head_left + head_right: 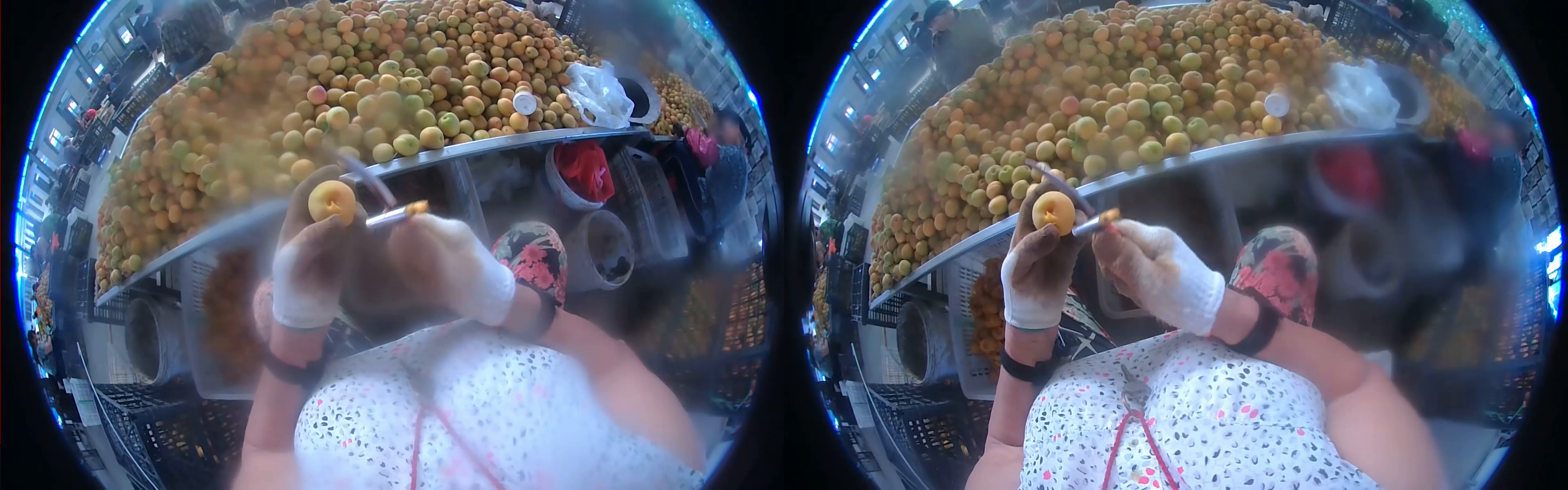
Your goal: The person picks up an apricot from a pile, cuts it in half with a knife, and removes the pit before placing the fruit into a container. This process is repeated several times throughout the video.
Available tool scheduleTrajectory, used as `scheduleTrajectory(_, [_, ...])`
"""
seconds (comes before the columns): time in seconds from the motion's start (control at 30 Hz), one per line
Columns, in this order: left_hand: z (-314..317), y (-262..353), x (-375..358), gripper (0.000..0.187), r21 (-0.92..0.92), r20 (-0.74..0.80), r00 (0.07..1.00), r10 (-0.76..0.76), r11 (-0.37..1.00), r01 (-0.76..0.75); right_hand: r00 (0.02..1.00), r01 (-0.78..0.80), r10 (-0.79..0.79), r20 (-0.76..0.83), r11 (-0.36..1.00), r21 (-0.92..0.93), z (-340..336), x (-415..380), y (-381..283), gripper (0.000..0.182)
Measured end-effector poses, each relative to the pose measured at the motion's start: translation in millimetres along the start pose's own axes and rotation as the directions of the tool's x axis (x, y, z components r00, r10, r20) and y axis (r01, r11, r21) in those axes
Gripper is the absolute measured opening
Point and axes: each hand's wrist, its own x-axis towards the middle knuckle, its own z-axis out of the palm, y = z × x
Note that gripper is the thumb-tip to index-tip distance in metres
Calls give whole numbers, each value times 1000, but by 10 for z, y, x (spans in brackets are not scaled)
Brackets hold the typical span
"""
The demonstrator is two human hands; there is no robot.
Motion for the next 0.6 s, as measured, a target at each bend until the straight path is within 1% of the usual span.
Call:
scheduleTrajectory(0.03, [12,0,-23,60,-24,-3,1000,31,999,-31,1000,9,-9,2,1000,-5,38,-41,-12,25])
scheduleTrajectory(0.1, [61,17,-83,59,-9,-10,1000,25,1000,-25,992,87,-109,-61,954,-288,100,-107,-56,16])
scheduleTrajectory(0.13, [92,34,-103,59,5,-27,1000,13,1000,-13,996,53,-72,-47,943,-329,60,-128,-47,13])
scheduleTrajectory(0.17, [133,52,-125,59,7,-21,1000,21,1000,-20,996,62,-81,-43,941,-333,79,-146,-40,13])
scheduleTrajectory(0.23, [248,80,-173,56,63,-1,1000,28,998,-28,992,25,-59,-107,954,-298,130,-192,-45,13])
scheduleTrajectory(0.27, [313,96,-198,56,64,6,999,34,997,-34,992,33,-68,-105,953,-302,133,-222,-90,13])
scheduleTrajectory(0.3, [382,112,-224,51,74,-23,999,38,997,-36,986,103,-154,-64,863,-495,131,-256,-149,14])
scheduleTrajectory(0.33, [436,126,-247,46,84,-52,998,42,996,-37,973,167,-230,-9,730,-663,139,-280,-196,15])
scheduleTrajectory(0.37, [481,130,-268,46,87,-44,998,48,995,-45,971,176,-240,-5,726,-665,153,-299,-222,15])
scheduleTrajectory(0.43, [560,142,-309,41,89,-70,994,84,993,-77,961,180,-276,-3,634,-752,193,-337,-250,18])
scheduleTrajectory(0.57, [714,155,-376,36,107,-25,989,149,984,-145,947,230,-319,31,610,-758,221,-397,-243,19])
scheduleTrajectory(0.6, [737,148,-387,38,129,-7,988,157,980,-155,944,249,-328,5,704,-665,203,-380,-155,20])
